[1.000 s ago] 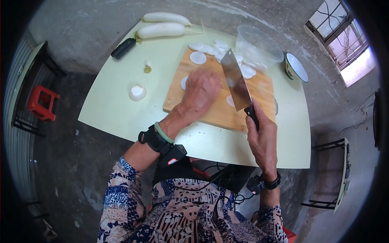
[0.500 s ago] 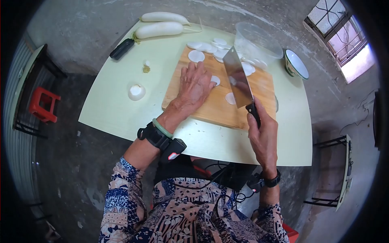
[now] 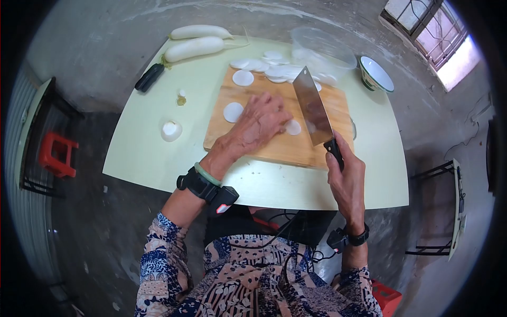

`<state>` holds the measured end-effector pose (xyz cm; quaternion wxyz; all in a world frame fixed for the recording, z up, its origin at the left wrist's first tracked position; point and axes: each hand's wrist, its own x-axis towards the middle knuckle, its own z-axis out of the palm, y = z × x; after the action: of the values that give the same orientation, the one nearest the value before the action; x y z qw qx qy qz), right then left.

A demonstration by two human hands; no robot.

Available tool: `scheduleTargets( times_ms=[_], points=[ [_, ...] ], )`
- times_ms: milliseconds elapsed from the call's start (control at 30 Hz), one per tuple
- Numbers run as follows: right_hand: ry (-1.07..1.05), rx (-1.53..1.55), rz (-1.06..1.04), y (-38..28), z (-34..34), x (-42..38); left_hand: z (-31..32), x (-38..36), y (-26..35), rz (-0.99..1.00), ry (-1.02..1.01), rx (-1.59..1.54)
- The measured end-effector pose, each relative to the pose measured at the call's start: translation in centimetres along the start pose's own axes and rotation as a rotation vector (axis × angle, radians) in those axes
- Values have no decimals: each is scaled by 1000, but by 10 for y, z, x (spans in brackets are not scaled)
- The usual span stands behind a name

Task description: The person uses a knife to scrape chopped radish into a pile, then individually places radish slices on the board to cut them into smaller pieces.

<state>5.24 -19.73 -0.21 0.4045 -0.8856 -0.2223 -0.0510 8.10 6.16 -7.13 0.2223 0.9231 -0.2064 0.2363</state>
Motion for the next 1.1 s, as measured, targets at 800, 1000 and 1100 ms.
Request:
scheduleTargets(
  times_ms=[800,1000,1100],
  points=[
    [-6,119,6,14,-21,-27,-12,40,-5,73,-369,-63],
    [-26,113,-10,19,-20,-27,-1,24,-5,87,-205,-112],
    [-29,117,-14,21,-18,-28,5,20,-2,89,-146,-104]
  ],
)
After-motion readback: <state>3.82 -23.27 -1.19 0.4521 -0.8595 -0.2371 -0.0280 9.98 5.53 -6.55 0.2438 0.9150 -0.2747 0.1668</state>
